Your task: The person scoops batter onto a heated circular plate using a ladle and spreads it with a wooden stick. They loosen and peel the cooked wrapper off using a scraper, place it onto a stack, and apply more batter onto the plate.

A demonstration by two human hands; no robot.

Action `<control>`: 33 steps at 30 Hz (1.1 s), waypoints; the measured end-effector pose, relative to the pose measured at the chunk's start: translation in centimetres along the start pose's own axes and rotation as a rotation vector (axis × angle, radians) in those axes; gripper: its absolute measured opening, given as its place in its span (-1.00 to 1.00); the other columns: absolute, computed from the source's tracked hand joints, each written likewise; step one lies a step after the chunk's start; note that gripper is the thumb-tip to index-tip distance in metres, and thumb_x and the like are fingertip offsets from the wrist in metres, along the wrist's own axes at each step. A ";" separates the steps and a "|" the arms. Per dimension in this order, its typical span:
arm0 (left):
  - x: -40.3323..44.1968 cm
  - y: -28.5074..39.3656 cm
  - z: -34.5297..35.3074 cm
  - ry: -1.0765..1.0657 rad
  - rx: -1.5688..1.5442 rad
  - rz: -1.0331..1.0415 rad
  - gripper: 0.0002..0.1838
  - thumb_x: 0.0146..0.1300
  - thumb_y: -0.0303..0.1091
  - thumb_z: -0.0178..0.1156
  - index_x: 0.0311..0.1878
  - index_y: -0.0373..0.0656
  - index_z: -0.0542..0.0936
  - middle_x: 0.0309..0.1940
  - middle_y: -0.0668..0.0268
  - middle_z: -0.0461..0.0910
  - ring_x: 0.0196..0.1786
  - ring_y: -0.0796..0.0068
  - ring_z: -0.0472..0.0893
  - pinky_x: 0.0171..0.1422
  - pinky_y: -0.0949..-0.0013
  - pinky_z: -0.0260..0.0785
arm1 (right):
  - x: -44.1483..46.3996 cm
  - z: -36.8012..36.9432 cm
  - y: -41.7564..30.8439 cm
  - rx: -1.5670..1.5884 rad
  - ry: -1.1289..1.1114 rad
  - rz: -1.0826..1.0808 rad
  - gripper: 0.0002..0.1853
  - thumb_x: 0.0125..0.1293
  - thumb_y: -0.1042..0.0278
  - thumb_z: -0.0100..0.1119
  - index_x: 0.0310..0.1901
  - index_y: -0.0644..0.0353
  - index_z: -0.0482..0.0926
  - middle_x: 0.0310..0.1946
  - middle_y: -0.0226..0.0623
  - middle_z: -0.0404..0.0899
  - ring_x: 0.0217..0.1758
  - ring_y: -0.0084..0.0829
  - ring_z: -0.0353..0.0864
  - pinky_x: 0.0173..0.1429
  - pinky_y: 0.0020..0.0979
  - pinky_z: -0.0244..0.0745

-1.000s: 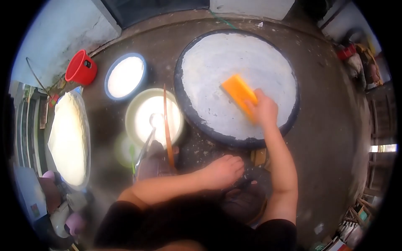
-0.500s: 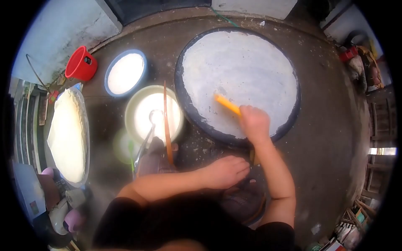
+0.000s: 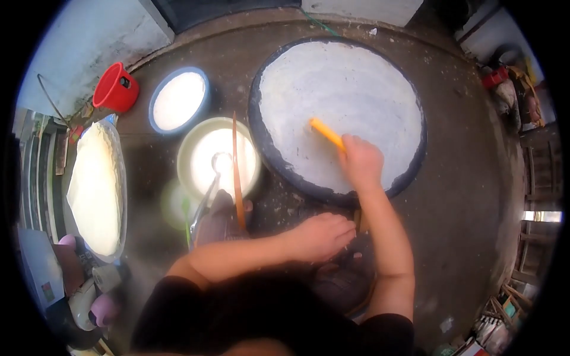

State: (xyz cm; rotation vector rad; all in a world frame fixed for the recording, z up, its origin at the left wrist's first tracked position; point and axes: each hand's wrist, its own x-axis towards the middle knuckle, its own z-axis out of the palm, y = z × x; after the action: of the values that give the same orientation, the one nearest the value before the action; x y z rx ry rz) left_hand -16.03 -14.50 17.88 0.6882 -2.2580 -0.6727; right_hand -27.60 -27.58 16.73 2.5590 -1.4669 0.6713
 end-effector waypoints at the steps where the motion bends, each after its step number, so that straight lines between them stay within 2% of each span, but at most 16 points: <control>1: 0.0 0.0 0.0 -0.014 0.001 -0.009 -0.69 -0.04 -0.40 0.07 -0.19 -0.33 0.48 -0.23 0.16 0.44 -0.21 0.23 0.44 -0.13 0.30 0.31 | 0.2 0.3 0.0 0.008 -0.014 0.013 -0.81 -0.08 0.33 0.24 -0.49 0.11 0.39 -0.63 -0.30 0.40 -0.57 -0.24 0.44 -0.52 -0.30 0.31; 3: 0.1 -0.1 0.0 -0.028 0.005 -0.019 -0.68 -0.04 -0.40 0.07 -0.18 -0.33 0.47 -0.22 0.15 0.44 -0.20 0.23 0.44 -0.12 0.30 0.31 | 0.2 0.6 0.0 0.018 -0.027 0.024 -0.80 -0.08 0.33 0.24 -0.49 0.12 0.39 -0.63 -0.30 0.40 -0.57 -0.24 0.44 -0.52 -0.30 0.31; 6: 0.2 -0.2 -0.3 0.052 0.068 0.013 -0.58 -0.12 -0.25 0.21 -0.19 -0.31 0.46 -0.25 0.23 0.41 -0.17 0.31 0.40 -0.11 0.35 0.27 | -0.1 0.5 -0.2 0.007 -0.044 -0.038 -0.81 -0.06 0.33 0.23 -0.50 0.11 0.38 -0.64 -0.29 0.39 -0.59 -0.24 0.43 -0.53 -0.29 0.29; 8: 0.7 -0.4 -0.6 0.119 -0.002 -0.060 -0.65 -0.08 -0.45 0.10 -0.15 -0.31 0.48 -0.20 0.17 0.46 -0.22 0.20 0.45 -0.13 0.29 0.33 | -0.2 -0.3 0.1 0.041 -0.092 -0.046 -0.80 -0.05 0.31 0.24 -0.48 0.13 0.39 -0.62 -0.29 0.42 -0.56 -0.21 0.46 -0.52 -0.27 0.31; 12: 1.3 -1.0 -1.3 0.339 0.039 -0.088 -0.68 -0.07 -0.49 0.14 -0.16 -0.27 0.49 -0.25 0.18 0.48 -0.29 0.20 0.48 -0.21 0.30 0.35 | -0.5 -1.4 1.1 0.046 -0.116 0.149 -0.78 -0.03 0.27 0.26 -0.43 0.17 0.43 -0.53 -0.25 0.50 -0.49 -0.18 0.49 -0.47 -0.32 0.36; 14: 1.5 -1.2 -2.0 0.550 -0.042 -0.215 -0.71 -0.03 -0.53 0.16 -0.16 -0.22 0.50 -0.31 0.17 0.49 -0.35 0.17 0.49 -0.27 0.35 0.38 | -0.3 -3.1 1.4 0.216 -0.153 0.489 -0.77 -0.03 0.29 0.25 -0.35 0.16 0.48 -0.44 -0.20 0.55 -0.40 -0.22 0.55 -0.38 -0.34 0.42; 15: 1.6 -1.0 -2.8 0.539 -0.088 -0.350 -0.76 0.01 -0.51 0.16 -0.18 -0.24 0.50 -0.31 0.20 0.47 -0.31 0.24 0.49 -0.24 0.34 0.38 | -0.5 -3.6 1.7 0.217 -0.153 0.489 -0.77 -0.03 0.29 0.25 -0.35 0.16 0.48 -0.44 -0.20 0.55 -0.40 -0.22 0.55 -0.38 -0.34 0.42; 16: 1.5 -1.3 -3.3 0.539 -0.087 -0.348 -0.76 0.01 -0.51 0.16 -0.18 -0.24 0.50 -0.31 0.20 0.47 -0.31 0.24 0.49 -0.24 0.34 0.38 | -0.7 -4.1 2.0 0.362 -0.113 0.542 -0.74 -0.02 0.29 0.27 -0.30 0.19 0.49 -0.41 -0.20 0.56 -0.39 -0.28 0.56 -0.33 -0.39 0.43; 18: 1.6 -2.1 -4.2 0.705 -0.335 -0.720 -0.68 0.01 -0.48 0.21 -0.10 -0.23 0.47 -0.28 0.21 0.46 -0.26 0.36 0.49 -0.21 0.39 0.36 | -1.4 -4.6 2.6 0.506 -0.066 0.594 -0.71 -0.01 0.30 0.29 -0.25 0.22 0.51 -0.38 -0.19 0.58 -0.37 -0.35 0.57 -0.28 -0.45 0.44; 20: 1.3 -4.2 -3.9 0.907 -0.374 -0.812 -0.57 0.01 -0.43 0.26 -0.01 -0.24 0.42 -0.22 0.20 0.46 -0.19 0.45 0.47 -0.16 0.43 0.35 | -2.3 -4.8 3.0 0.743 -0.086 0.680 -0.67 -0.01 0.36 0.30 -0.20 0.30 0.50 -0.37 -0.25 0.58 -0.34 -0.48 0.54 -0.21 -0.51 0.42; 21: 1.2 -5.0 -4.3 0.921 -0.425 -0.799 -0.48 0.06 -0.48 0.22 0.12 -0.23 0.31 -0.11 0.23 0.41 -0.18 0.50 0.43 -0.11 0.49 0.35 | -2.7 -5.2 2.8 0.742 -0.084 0.679 -0.67 -0.01 0.36 0.30 -0.20 0.30 0.50 -0.37 -0.25 0.58 -0.34 -0.48 0.54 -0.21 -0.51 0.42; 24: 1.6 -5.6 -5.0 1.049 -0.612 -0.801 -0.45 0.04 -0.50 0.23 0.12 -0.29 0.28 -0.07 0.19 0.40 -0.10 0.48 0.41 -0.02 0.50 0.34 | -3.4 -6.8 1.8 0.902 -0.132 0.691 -0.67 0.01 0.38 0.29 -0.20 0.35 0.49 -0.35 -0.29 0.57 -0.32 -0.53 0.53 -0.20 -0.52 0.42; 26: 1.9 -5.0 -5.9 1.028 -0.712 -0.808 -0.42 0.02 -0.50 0.25 0.13 -0.32 0.26 -0.04 0.17 0.39 -0.05 0.45 0.40 0.02 0.48 0.33 | -4.0 -7.4 1.3 0.962 -0.137 0.663 -0.68 0.01 0.39 0.29 -0.20 0.35 0.49 -0.34 -0.31 0.57 -0.31 -0.57 0.52 -0.20 -0.54 0.42; 29: 1.9 -4.8 -6.5 0.980 -0.688 -0.856 -0.44 0.00 -0.41 0.30 0.07 -0.38 0.34 -0.19 0.23 0.47 -0.19 0.58 0.43 -0.11 0.54 0.34 | -4.5 -8.2 0.8 1.011 -0.153 0.663 -0.69 0.01 0.40 0.29 -0.21 0.34 0.49 -0.34 -0.32 0.56 -0.31 -0.58 0.51 -0.20 -0.56 0.41; 31: 1.7 -5.0 -6.7 0.910 -0.831 -0.849 -0.62 0.05 -0.43 0.26 -0.06 -0.37 0.45 -0.34 0.33 0.51 -0.32 0.65 0.43 -0.21 0.59 0.33 | -4.8 -8.5 0.4 1.063 -0.140 0.677 -0.69 0.01 0.41 0.29 -0.21 0.34 0.49 -0.34 -0.33 0.56 -0.31 -0.58 0.51 -0.20 -0.56 0.41; 33: 1.6 -4.9 -6.7 0.901 -0.863 -0.862 -0.69 0.07 -0.42 0.24 -0.12 -0.35 0.49 -0.41 0.36 0.51 -0.36 0.67 0.42 -0.26 0.60 0.31 | -5.0 -8.7 0.3 1.113 -0.125 0.692 -0.69 0.01 0.43 0.29 -0.21 0.34 0.49 -0.33 -0.33 0.56 -0.30 -0.58 0.51 -0.20 -0.57 0.41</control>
State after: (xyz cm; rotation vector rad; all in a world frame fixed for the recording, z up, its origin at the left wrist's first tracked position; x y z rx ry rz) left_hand -10.84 -20.93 19.81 1.1681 -0.6651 -1.2747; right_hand -32.79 -21.01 22.31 2.6550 -2.5963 1.8887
